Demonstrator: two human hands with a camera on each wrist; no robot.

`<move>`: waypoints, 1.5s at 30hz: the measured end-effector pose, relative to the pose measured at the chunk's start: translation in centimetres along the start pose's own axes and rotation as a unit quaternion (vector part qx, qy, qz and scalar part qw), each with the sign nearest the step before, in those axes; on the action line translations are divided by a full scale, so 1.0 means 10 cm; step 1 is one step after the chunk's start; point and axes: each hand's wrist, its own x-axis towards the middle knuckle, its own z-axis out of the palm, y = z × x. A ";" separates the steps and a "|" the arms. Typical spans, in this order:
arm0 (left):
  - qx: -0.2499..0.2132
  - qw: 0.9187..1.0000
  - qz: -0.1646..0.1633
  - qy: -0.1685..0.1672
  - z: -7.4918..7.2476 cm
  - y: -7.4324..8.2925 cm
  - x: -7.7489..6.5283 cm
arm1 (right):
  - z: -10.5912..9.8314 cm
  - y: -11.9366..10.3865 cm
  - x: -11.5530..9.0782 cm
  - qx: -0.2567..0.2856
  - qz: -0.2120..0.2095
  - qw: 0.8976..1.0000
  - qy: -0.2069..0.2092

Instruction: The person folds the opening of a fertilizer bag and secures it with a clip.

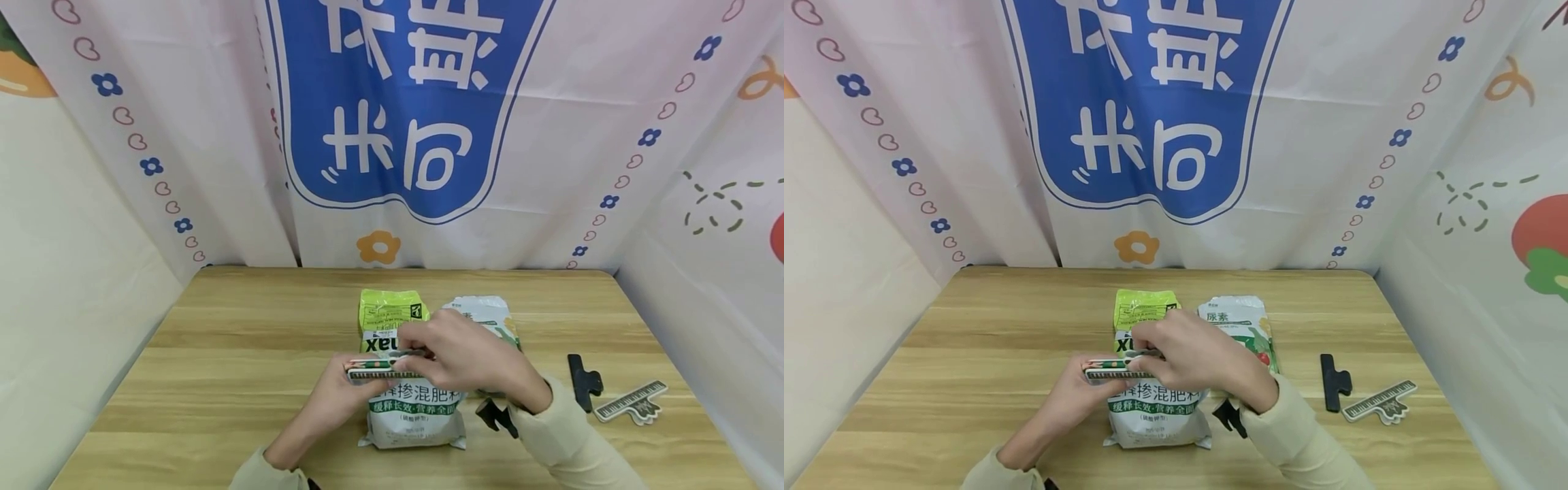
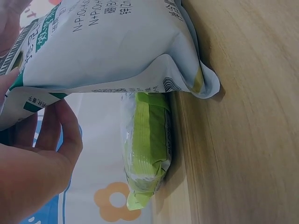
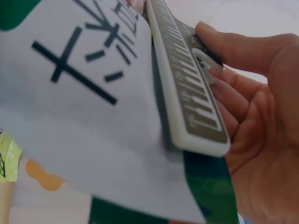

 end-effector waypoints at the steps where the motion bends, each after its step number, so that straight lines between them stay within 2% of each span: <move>1: -0.001 1.000 0.000 0.001 0.00 0.00 0.00 | 0.00 0.00 0.00 0.000 0.000 1.000 0.000; 8: -0.005 1.000 0.000 0.003 0.01 0.00 0.01 | 0.00 -0.01 0.02 0.001 0.002 1.000 0.000; 13: -0.006 1.000 -0.002 0.009 0.01 -0.01 0.02 | 0.01 0.01 0.03 0.019 0.031 0.999 -0.013; 16: -0.003 1.000 -0.012 0.016 0.01 -0.01 0.03 | 0.02 0.06 0.03 0.054 0.046 0.997 -0.024; 20: 0.001 1.000 -0.019 0.021 0.00 -0.01 0.03 | 0.03 0.16 0.02 0.112 0.038 0.992 -0.043; 24: -0.002 1.000 -0.018 0.024 0.00 -0.01 0.03 | -0.02 0.23 -0.04 0.136 0.038 0.989 -0.052; 34: 0.012 0.999 -0.021 0.031 0.03 -0.01 0.05 | -0.21 0.43 -0.36 0.175 0.092 0.980 0.005; 38: 0.011 0.999 -0.029 0.032 0.03 -0.01 0.05 | -0.12 0.51 -0.48 0.199 0.107 0.974 0.015; 45: 0.007 0.999 -0.031 0.032 0.03 -0.02 0.04 | 0.23 0.64 -0.68 0.249 0.119 0.961 0.026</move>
